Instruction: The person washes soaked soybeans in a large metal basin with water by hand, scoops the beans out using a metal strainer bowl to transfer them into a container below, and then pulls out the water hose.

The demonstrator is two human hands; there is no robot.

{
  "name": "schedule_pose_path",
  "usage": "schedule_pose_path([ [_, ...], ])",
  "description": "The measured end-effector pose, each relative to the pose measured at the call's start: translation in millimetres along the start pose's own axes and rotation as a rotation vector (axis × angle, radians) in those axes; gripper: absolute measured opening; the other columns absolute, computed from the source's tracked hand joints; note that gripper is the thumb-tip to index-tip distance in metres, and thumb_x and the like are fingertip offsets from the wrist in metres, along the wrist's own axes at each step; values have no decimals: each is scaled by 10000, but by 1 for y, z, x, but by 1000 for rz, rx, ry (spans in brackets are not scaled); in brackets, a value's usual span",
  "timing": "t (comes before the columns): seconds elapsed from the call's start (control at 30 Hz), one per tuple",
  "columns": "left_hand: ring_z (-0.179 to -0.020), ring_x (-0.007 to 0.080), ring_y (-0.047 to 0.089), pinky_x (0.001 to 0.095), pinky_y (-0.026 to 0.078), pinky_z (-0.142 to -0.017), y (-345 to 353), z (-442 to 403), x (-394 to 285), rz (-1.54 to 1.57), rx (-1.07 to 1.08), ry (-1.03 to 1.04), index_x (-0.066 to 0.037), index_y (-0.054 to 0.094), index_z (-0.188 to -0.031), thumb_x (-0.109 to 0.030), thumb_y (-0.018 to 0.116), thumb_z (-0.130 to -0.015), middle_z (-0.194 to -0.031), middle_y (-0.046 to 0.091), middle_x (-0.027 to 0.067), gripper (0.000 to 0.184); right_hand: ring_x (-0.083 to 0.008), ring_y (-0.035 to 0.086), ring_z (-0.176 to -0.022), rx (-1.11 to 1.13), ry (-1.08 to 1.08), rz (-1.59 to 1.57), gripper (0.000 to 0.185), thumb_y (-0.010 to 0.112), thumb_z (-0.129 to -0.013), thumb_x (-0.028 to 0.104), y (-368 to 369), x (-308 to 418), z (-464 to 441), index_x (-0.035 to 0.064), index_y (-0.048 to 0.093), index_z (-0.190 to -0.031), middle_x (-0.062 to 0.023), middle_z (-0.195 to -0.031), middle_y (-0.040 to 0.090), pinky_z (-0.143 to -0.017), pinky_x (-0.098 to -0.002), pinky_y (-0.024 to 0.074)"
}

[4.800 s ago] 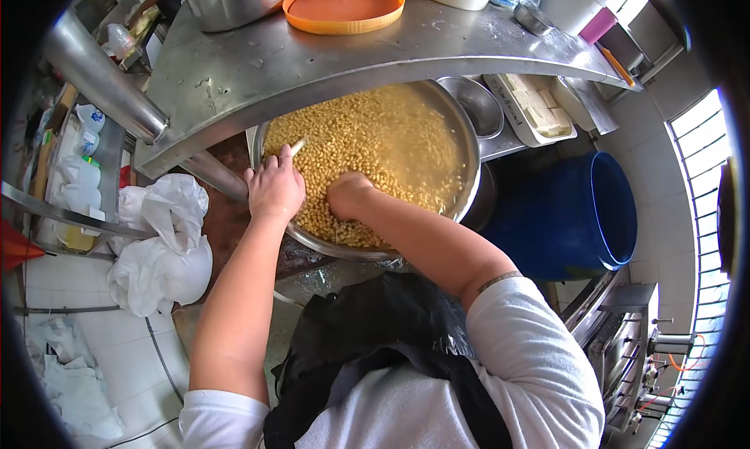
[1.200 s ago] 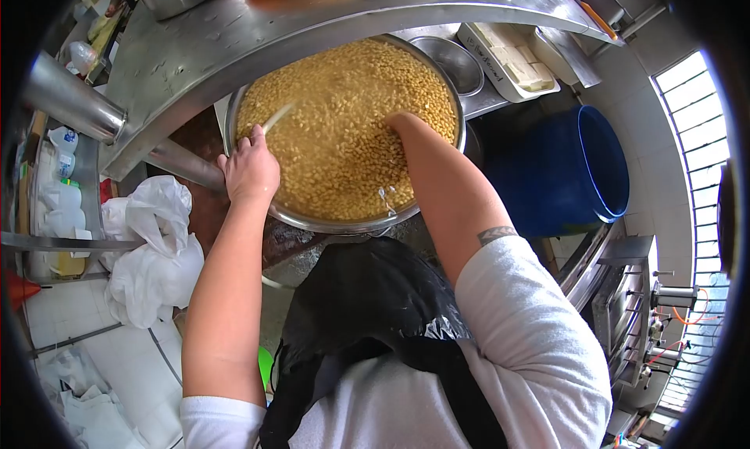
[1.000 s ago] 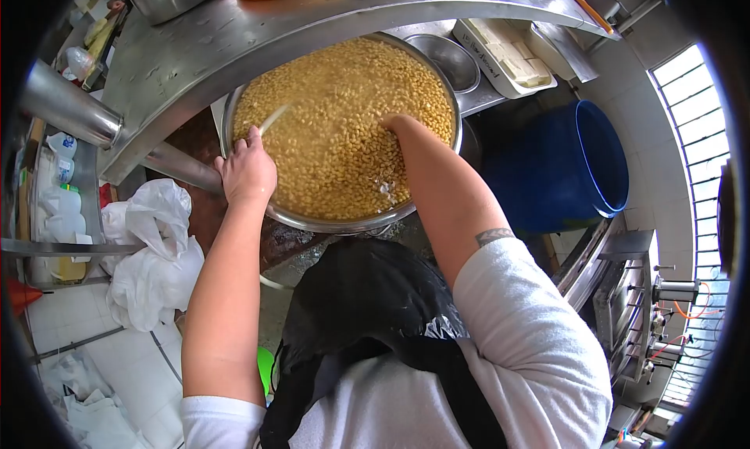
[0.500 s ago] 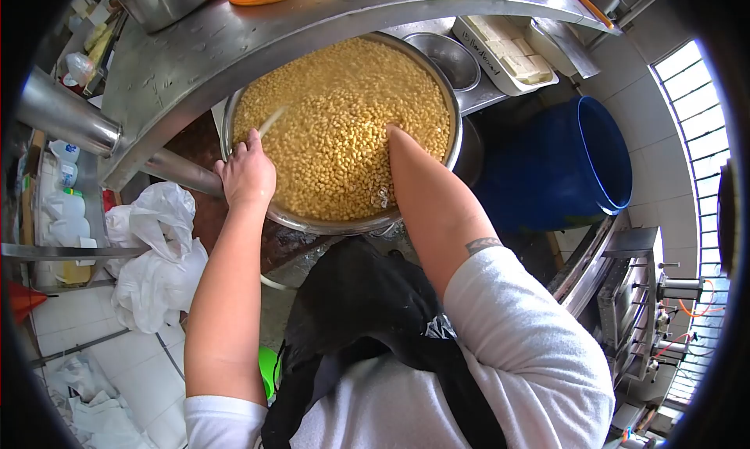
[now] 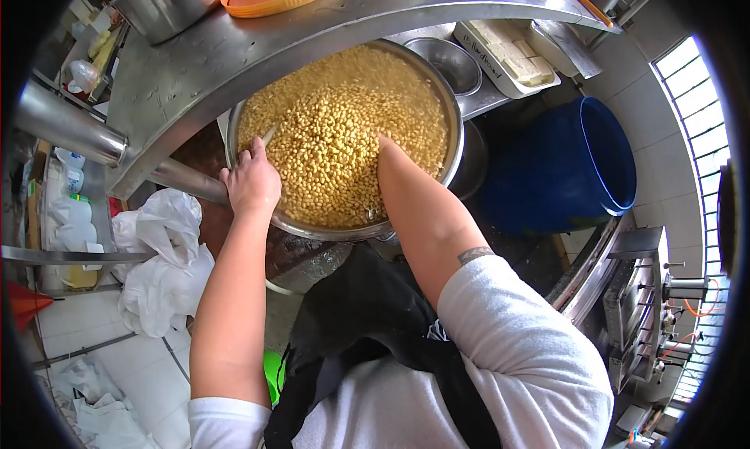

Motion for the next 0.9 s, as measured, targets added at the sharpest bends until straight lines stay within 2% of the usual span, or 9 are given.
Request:
schedule_pose_path([
  [0.23, -1146, 327, 725, 520, 401, -1064, 1, -1, 1, 25, -11, -3, -133, 522, -1578, -183, 481, -1022, -1288, 725, 166, 559, -427, 708, -1145, 111, -114, 21, 523, 672, -950, 156, 49, 48, -4, 223, 654, -1469, -253, -1251, 740, -924, -488, 595],
  [0.3, -1143, 329, 725, 518, 403, -1062, 2, -2, 2, 23, -8, -2, -131, 523, -1576, -186, 491, -1020, -1286, 725, 169, 559, -429, 710, -1140, 104, -683, 1116, 522, 670, -950, 155, 80, 90, 9, 224, 655, -1468, -256, -1244, 743, -922, -488, 596],
  [0.37, -1140, 330, 725, 517, 404, -1060, 2, -3, 3, 24, -6, -1, -130, 525, -1574, -190, 500, -1018, -1284, 725, 172, 559, -431, 712, -1135, 26, -616, 1087, 522, 667, -950, 155, 79, 99, 14, 226, 655, -1467, -259, -1238, 745, -920, -488, 597],
  [0.43, -1123, 333, 727, 515, 408, -1050, 1, -2, 2, 23, -19, 7, -127, 536, -1561, -201, 524, -1016, -1270, 730, 172, 550, -423, 732, -1086, 0, -348, 652, 434, 675, -947, 165, 89, 113, 57, 207, 723, -1376, -250, -1172, 768, -900, -493, 597],
  [0.53, -1104, 334, 731, 515, 415, -1036, 0, -2, 2, 20, -48, 24, -126, 547, -1547, -210, 547, -1016, -1247, 738, 165, 537, -424, 745, -981, -25, -499, 1067, 254, 671, -967, 233, 94, 140, 72, 155, 777, -1184, -221, -1041, 785, -867, -519, 586],
  [0.6, -1096, 332, 732, 514, 418, -1030, 0, -2, 1, 24, -54, 24, -126, 551, -1541, -214, 551, -1018, -1234, 741, 161, 531, -431, 740, -969, -200, -941, 1386, 257, 648, -984, 291, 101, 175, 81, 135, 762, -1152, -197, -1025, 784, -869, -537, 585],
  [0.73, -1089, 325, 733, 512, 425, -1019, -1, -1, 1, 33, -48, 22, -124, 555, -1535, -222, 552, -1027, -1209, 745, 152, 518, -437, 660, -1256, -205, -847, 1557, 427, 591, -1042, 421, 69, 200, 60, 165, 690, -1369, -203, -1373, 698, -1080, -528, 528],
  [0.87, -1095, 320, 731, 515, 426, -1018, 0, -3, 2, 24, -49, 14, -123, 554, -1536, -223, 548, -1031, -1206, 745, 148, 515, -408, 663, -1281, -220, -801, 1838, 455, 597, -1057, 428, 38, 209, 24, 143, 667, -1404, -171, -1388, 709, -1109, -516, 516],
  [0.9, -1104, 319, 729, 517, 426, -1024, 0, -3, 1, 19, -40, 12, -123, 553, -1537, -223, 547, -1031, -1211, 745, 147, 516, -406, 674, -1262, -21, -990, 2032, 458, 607, -1044, 401, 30, 201, -8, 134, 663, -1411, -176, -1369, 717, -1097, -512, 526],
])
Point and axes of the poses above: each hand's wrist, its own z-axis away from the middle knuckle, its own y-axis out of the palm, x = y × z, the point moved 9 cm from there along -z, towards the middle knuckle
